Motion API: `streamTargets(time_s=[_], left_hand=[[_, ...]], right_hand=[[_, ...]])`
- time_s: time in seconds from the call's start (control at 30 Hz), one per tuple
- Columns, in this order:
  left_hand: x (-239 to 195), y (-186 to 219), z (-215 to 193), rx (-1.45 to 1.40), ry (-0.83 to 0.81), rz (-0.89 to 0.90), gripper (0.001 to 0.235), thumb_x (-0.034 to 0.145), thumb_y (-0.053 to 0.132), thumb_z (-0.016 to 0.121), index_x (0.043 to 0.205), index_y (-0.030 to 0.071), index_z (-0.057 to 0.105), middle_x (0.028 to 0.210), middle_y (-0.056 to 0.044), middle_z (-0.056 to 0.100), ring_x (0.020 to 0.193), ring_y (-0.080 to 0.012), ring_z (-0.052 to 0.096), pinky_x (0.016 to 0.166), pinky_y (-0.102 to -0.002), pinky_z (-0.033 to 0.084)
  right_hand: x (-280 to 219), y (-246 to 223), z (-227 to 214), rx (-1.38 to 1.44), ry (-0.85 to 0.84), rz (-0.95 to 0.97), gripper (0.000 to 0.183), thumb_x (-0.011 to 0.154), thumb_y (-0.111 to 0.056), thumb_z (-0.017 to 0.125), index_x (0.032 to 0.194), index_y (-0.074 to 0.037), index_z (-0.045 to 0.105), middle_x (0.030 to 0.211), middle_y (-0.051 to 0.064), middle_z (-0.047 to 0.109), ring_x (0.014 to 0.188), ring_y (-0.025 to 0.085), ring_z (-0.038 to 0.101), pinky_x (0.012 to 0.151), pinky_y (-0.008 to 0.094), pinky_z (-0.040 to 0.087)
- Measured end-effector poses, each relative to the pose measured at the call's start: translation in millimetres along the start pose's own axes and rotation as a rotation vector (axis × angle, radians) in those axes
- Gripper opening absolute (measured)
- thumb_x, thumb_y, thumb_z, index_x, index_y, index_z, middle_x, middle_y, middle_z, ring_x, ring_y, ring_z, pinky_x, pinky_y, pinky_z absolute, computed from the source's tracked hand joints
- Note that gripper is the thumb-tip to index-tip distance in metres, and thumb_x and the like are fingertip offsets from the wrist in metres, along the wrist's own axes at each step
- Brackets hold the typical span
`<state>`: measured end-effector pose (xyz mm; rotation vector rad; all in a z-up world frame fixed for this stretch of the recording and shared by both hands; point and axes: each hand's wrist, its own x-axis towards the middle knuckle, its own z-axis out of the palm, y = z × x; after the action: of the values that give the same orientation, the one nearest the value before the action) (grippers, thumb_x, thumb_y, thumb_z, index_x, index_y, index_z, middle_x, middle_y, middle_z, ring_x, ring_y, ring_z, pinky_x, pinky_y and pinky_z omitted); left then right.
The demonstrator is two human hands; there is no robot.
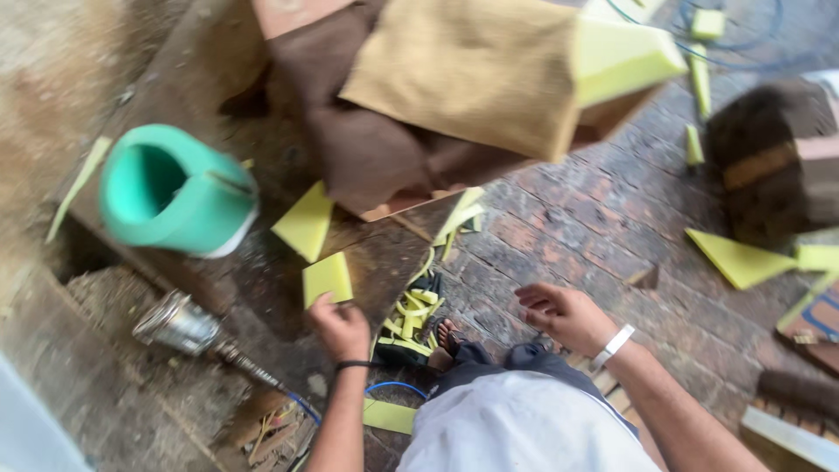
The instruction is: The person smooths and staples brown fabric onto a tufted cushion using a pneumatic staple gun. They then apply adhesive to a foam piece and attach it to the cushion, followed by additional fabric adjustments and stapling.
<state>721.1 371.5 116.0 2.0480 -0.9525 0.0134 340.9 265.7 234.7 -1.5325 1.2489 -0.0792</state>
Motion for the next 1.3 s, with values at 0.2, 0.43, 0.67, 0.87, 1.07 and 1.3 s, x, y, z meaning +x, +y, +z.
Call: streamTargets(time_s=[0.2,0.43,0.67,0.87,1.07,1.3], left_hand=[[-59,146,137,0.044,-0.944,0.279,0.026,0.087,0.008,0.059,0.11,0.016,0.067,0.117,-0.01,0.066,0.103,-0.033,0.066,0.084,-0.042,0.055],[-119,161,312,0.19,-1.237,0.529,0.023,0.08,0.016,0.067,0.103,0.016,0.073,0.117,-0.014,0.066,0.118,-0.035,0.06,0.103,-0.046,0.049],[-161,24,452,0.69,-1.306,0.342,0.038,0.079,0.027,0.07,0.117,0.027,0.074,0.135,-0.011,0.059,0.131,-0.0317,0.053,0.11,-0.046,0.043],[-133,-137,560,1.021,-1.222,0.312,0.052,0.08,0.046,0.075,0.131,0.037,0.068,0.16,-0.009,0.04,0.151,-0.032,0.032,0.121,-0.055,0.029],[-66,-268,643,1.103,-1.085,0.099,0.055,0.083,0.064,0.069,0.132,0.04,0.067,0.172,-0.01,0.01,0.159,-0.0338,0.007,0.128,-0.058,0.012],[-37,-304,651,0.581,-0.944,0.426,0.076,0.068,0.03,0.086,0.134,0.001,0.061,0.15,-0.022,0.041,0.135,-0.0413,0.042,0.111,-0.046,0.039]], right_hand=[[-28,93,-49,0.344,0.179,0.022,0.043,0.091,-0.022,0.069,0.132,-0.01,0.065,0.123,0.007,0.075,0.111,0.018,0.073,0.096,0.034,0.058],[4,214,-54,0.651,0.418,0.063,0.037,0.091,-0.017,0.072,0.126,-0.004,0.069,0.112,0.009,0.078,0.103,0.016,0.074,0.091,0.032,0.059],[110,306,8,0.728,0.474,0.121,0.037,0.089,-0.017,0.073,0.124,-0.006,0.069,0.108,0.006,0.078,0.099,0.014,0.074,0.089,0.03,0.06],[216,360,88,0.605,0.442,0.061,0.04,0.088,-0.025,0.074,0.123,-0.007,0.069,0.111,0.009,0.079,0.101,0.018,0.076,0.091,0.033,0.058],[251,379,91,0.254,0.284,0.037,0.049,0.084,-0.034,0.072,0.128,-0.013,0.069,0.116,0.011,0.074,0.108,0.032,0.069,0.09,0.041,0.054],[258,386,89,0.163,0.236,0.159,0.054,0.084,-0.04,0.072,0.133,-0.017,0.065,0.122,0.01,0.072,0.11,0.03,0.068,0.091,0.04,0.054]])
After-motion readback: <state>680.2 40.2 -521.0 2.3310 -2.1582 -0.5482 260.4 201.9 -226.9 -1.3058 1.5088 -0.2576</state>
